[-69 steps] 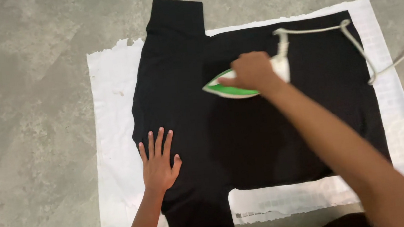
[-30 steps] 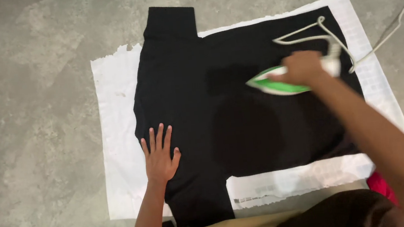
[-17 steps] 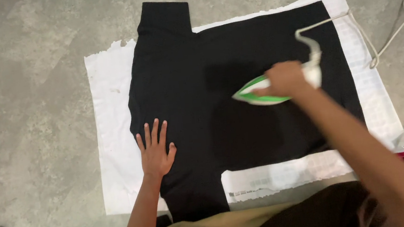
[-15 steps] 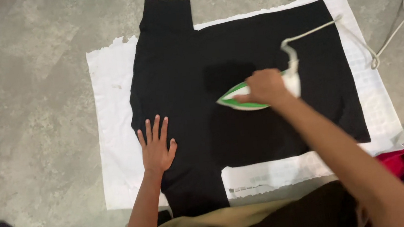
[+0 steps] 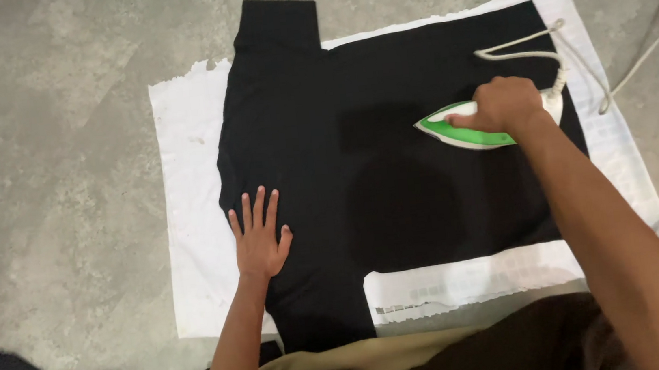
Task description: The person irons a black long-sleeved shirt laid out on a white sheet on the floor. They smooth the fabric with one hand and use a green and white iron with the other, moving it across the sleeves and body of the shirt.
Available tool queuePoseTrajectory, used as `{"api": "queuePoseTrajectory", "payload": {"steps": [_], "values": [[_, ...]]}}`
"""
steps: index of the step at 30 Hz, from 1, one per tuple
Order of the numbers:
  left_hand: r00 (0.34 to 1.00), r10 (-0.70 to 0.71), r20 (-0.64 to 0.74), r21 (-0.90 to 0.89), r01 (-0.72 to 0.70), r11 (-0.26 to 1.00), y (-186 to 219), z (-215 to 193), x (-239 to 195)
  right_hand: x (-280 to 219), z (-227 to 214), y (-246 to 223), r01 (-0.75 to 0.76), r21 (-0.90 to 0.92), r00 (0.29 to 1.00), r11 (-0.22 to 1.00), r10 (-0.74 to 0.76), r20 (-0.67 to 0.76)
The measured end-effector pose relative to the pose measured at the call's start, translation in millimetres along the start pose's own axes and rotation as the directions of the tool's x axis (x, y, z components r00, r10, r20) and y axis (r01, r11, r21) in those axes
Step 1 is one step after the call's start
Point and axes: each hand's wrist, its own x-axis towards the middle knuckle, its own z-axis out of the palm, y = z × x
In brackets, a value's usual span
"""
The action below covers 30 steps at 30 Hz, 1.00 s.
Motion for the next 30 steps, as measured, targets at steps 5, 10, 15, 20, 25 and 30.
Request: {"api": "queuePoseTrajectory", "payload": {"steps": [5, 10, 15, 20, 25, 30], "values": [[0.999, 0.029, -0.022, 0.018, -0.028, 0.999, 0.9, -1.4, -0.8, -1.8, -1.1, -55.5, 0.075, -0.005, 0.996, 0.997, -0.075, -0.042], [0.997, -0.012, -0.074, 0.006, 0.013, 1.0, -0.2, 8.0, -1.5, -25.6, -16.2, -187.6, 0.314, 0.007, 0.945, 0.949, -0.312, -0.1], [0.976, -0.117, -0.186, 0.036, 0.125, 0.991, 1.2, 13.0, -4.8, -27.0, -28.1, -271.2, 0.473, 0.085, 0.876, 0.877, -0.457, -0.155], [0.989, -0.148, -0.014, -0.017, 0.148, 0.989, 0.0, 4.3, -6.6, 3.9, -40.7, -263.8, 0.257, 0.194, 0.95, 0.947, -0.211, -0.23], [0.987, -0.137, 0.082, -0.053, 0.142, 0.989, -11.6, -1.1, -9.3, 4.4, -28.1, -231.2, 0.228, 0.171, 0.962, 0.959, -0.194, -0.192], [0.972, -0.1, 0.211, -0.147, 0.133, 0.98, -21.0, -30.9, -12.4, -16.1, -38.3, -189.7, 0.265, 0.023, 0.957, 0.964, -0.26, -0.128]]}}
